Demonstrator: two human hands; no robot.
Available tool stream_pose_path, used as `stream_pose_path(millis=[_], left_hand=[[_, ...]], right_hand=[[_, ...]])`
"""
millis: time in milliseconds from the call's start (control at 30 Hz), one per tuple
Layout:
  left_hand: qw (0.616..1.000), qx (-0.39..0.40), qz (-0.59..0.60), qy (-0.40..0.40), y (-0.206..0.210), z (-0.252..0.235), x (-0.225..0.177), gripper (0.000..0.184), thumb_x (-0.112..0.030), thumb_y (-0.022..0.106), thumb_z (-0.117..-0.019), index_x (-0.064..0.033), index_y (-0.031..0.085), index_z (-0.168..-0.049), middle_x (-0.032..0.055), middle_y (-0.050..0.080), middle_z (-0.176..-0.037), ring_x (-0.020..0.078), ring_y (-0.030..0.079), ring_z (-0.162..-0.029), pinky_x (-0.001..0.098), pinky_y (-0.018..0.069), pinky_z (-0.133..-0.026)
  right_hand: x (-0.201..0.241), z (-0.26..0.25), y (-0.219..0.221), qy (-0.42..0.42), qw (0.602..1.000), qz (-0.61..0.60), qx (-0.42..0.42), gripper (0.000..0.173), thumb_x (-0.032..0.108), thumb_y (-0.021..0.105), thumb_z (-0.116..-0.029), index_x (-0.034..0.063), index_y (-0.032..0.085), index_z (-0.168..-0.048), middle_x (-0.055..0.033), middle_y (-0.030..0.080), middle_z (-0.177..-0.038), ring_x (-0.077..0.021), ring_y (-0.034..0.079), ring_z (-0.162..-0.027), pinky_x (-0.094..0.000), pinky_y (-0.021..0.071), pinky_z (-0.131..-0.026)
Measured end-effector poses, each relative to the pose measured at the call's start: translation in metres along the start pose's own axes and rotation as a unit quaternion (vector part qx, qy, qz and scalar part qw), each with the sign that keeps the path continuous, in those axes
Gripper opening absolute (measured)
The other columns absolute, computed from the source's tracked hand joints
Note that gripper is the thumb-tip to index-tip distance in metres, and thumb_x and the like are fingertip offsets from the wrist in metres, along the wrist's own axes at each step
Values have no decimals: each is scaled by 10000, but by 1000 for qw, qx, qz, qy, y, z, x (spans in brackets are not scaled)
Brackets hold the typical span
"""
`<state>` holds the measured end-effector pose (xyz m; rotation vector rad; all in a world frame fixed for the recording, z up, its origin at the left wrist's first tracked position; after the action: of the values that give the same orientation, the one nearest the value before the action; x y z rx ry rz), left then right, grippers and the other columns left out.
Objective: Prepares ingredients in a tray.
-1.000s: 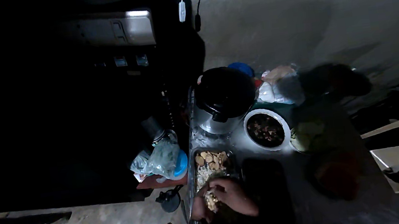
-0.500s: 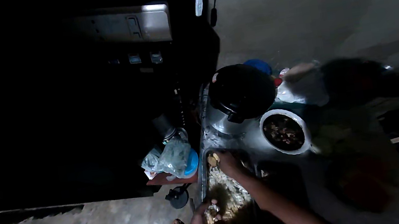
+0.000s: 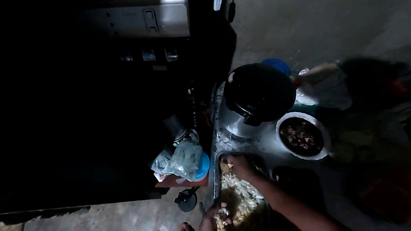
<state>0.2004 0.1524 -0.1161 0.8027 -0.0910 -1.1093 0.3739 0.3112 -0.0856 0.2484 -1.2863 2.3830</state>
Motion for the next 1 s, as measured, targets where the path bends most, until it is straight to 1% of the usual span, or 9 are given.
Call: stream_pose_path(millis=[100, 233, 367, 500, 633, 700, 800, 900, 1000], left_hand=[[1000, -13, 0, -2, 6, 0, -4, 382, -281, 339, -1098, -38, 623, -1177, 120, 675, -827, 170, 627, -581, 269, 507, -460], [1000, -25, 8, 8, 16, -12, -9, 407, -307, 344, -1105, -25, 626, -1187, 128, 672, -828, 178, 622, -582, 278, 504, -459], [999, -35, 31, 7, 37, -26, -8, 417, -341, 349, -1103, -41, 616, -1211, 137, 682, -871, 198, 646, -632, 318, 539, -508], [998, -39, 56, 10, 58, -29, -3, 440, -373, 347, -1095, -50, 620, -1215, 150, 698, -903, 231, 675, -697, 384, 569, -570], [998, -19, 55, 2, 58, -33, 8, 404, -322, 353, -1091, -37, 633, -1146, 154, 692, -852, 218, 660, -628, 330, 535, -484], [999, -1, 39, -13, 52, -33, 16, 398, -296, 349, -1091, -30, 639, -1151, 155, 685, -827, 210, 648, -591, 302, 515, -453], [1000, 17, 13, -23, 47, -29, 22, 426, -304, 306, -1095, -38, 633, -1159, 138, 679, -824, 195, 640, -589, 285, 509, -455], [1000, 25, 12, -15, 41, -24, 22, 438, -313, 296, -1096, -35, 629, -1158, 140, 670, -826, 197, 635, -587, 284, 507, -449], [1000, 20, 24, 0, 33, -18, 19, 442, -318, 301, -1094, -38, 637, -1154, 128, 663, -790, 199, 635, -582, 293, 514, -455]], right_hand=[[-15, 5, -18, 36, 998, -50, 7, 334, 181, 674, -940, 65, 653, -1253, -184, 679, -1240, -347, 641, -1188, -569, 500, -1027], [-35, 27, -44, 46, 978, -201, -16, 384, 253, 776, -902, 80, 662, -1226, -149, 697, -1142, -272, 703, -963, -490, 592, -861], [-6, 80, -41, -10, 957, -285, 58, 409, 202, 793, -897, 34, 642, -1237, -157, 690, -1066, -235, 685, -797, -417, 600, -704], [17, 117, -1, -62, 956, -240, 155, 421, 208, 749, -943, 52, 631, -1317, -155, 682, -1208, -244, 707, -935, -434, 606, -812], [-3, 108, -14, -41, 968, -238, 68, 324, 298, 683, -998, 88, 687, -1246, -115, 703, -1174, -210, 723, -920, -410, 623, -829], [-10, 92, -28, -20, 982, -187, 27, 324, 288, 614, -1035, 83, 681, -1276, -122, 688, -1232, -227, 705, -1045, -425, 592, -935], [-5, 58, -33, -14, 998, -63, -1, 369, 250, 513, -1069, 141, 635, -1400, -119, 645, -1382, -260, 601, -1298, -453, 454, -1132], [0, 20, -10, -14, 1000, 15, 11, 453, 188, 529, -1050, 194, 534, -1502, -182, 572, -1455, -363, 544, -1352, -549, 438, -1132], [4, 1, 8, -25, 998, 59, 10, 539, 70, 579, -989, 120, 484, -1517, -255, 526, -1458, -438, 540, -1326, -597, 467, -1088]])
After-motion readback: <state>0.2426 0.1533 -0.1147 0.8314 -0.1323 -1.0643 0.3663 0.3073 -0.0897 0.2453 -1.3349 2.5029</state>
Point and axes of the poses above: each hand's wrist, its own z-axis away from the middle knuckle, its own y-axis out of the palm, x = y × z, the point moved 10 cm from there along -z, towards the middle knuckle
